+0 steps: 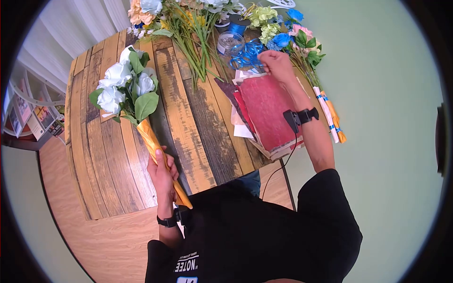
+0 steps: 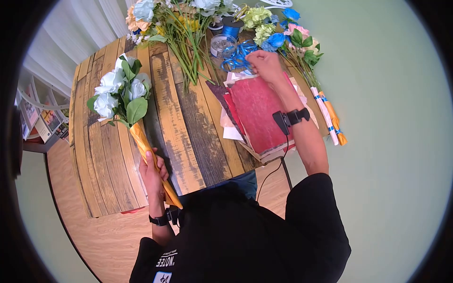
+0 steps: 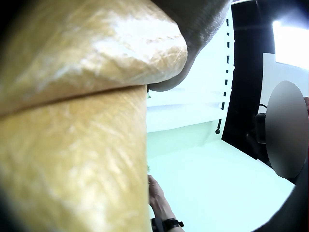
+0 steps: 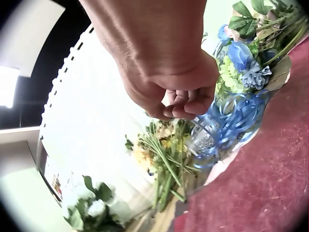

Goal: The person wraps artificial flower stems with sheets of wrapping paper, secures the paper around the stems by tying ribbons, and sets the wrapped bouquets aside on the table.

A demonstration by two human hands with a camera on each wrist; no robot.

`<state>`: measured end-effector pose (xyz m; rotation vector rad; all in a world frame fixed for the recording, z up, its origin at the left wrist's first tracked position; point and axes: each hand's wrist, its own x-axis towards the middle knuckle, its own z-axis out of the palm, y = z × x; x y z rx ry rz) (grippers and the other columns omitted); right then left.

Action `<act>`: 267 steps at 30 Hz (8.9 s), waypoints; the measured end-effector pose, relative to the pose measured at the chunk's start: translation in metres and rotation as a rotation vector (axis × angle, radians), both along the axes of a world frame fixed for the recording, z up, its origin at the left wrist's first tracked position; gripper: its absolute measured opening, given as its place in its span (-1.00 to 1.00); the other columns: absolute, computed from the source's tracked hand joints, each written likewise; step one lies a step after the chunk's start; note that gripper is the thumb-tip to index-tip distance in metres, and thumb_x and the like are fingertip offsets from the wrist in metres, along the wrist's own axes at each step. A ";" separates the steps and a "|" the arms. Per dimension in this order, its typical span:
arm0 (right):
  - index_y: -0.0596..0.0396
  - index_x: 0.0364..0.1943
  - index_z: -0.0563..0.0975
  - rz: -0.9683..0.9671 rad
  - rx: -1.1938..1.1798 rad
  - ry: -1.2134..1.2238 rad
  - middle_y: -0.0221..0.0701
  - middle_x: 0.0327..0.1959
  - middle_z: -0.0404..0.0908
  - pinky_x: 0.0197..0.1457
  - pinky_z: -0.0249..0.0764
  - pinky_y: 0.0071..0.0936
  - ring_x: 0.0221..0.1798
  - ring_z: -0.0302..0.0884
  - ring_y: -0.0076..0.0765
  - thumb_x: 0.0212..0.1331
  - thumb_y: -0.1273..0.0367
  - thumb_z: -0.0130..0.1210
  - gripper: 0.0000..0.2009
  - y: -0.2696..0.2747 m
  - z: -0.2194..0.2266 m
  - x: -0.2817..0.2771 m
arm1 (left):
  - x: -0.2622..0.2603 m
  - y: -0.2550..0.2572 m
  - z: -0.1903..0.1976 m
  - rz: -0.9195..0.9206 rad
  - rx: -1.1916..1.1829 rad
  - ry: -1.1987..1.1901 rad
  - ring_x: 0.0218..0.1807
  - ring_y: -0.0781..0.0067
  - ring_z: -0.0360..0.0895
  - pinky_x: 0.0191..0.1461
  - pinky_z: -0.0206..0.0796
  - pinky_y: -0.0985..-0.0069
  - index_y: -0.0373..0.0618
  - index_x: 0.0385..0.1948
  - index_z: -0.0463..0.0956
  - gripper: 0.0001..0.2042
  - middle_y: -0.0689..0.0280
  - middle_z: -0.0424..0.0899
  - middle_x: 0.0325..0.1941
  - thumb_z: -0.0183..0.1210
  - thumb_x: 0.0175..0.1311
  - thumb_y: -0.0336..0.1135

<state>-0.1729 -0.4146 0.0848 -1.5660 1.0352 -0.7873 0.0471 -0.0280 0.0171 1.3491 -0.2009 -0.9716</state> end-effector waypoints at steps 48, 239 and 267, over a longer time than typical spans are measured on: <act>0.27 -0.13 0.60 0.599 0.276 -0.107 -0.47 -0.31 0.69 -0.23 0.45 -0.74 -0.31 0.54 -0.76 0.34 0.47 0.20 -0.87 0.282 0.007 0.065 | -0.049 0.024 0.004 -0.229 -0.006 -0.223 -0.53 0.64 0.34 -0.46 0.21 0.53 -0.22 -0.04 0.39 -0.57 0.38 0.44 -0.55 -0.16 0.62 0.05; 0.26 -0.39 0.67 0.606 0.051 0.413 -0.60 -0.63 0.51 -0.51 0.19 -0.65 -0.56 0.30 -0.76 0.22 0.25 0.31 -0.71 0.225 0.107 0.057 | -0.098 0.018 0.003 -0.675 0.038 -1.087 -0.46 -0.18 0.59 -0.46 0.39 0.02 -0.01 0.36 0.31 -0.56 0.07 0.65 -0.47 0.07 0.50 -0.20; 0.16 -0.52 0.66 0.769 -0.235 0.619 -0.16 -0.54 0.65 -0.39 0.48 -0.19 -0.51 0.57 -0.26 0.19 0.32 0.16 -0.78 0.156 -0.003 0.160 | -0.118 0.020 0.003 -0.656 0.012 -1.266 -0.67 0.11 0.54 -0.59 0.33 0.28 -0.19 -0.22 0.73 -0.71 0.12 0.58 -0.69 0.25 0.37 -0.12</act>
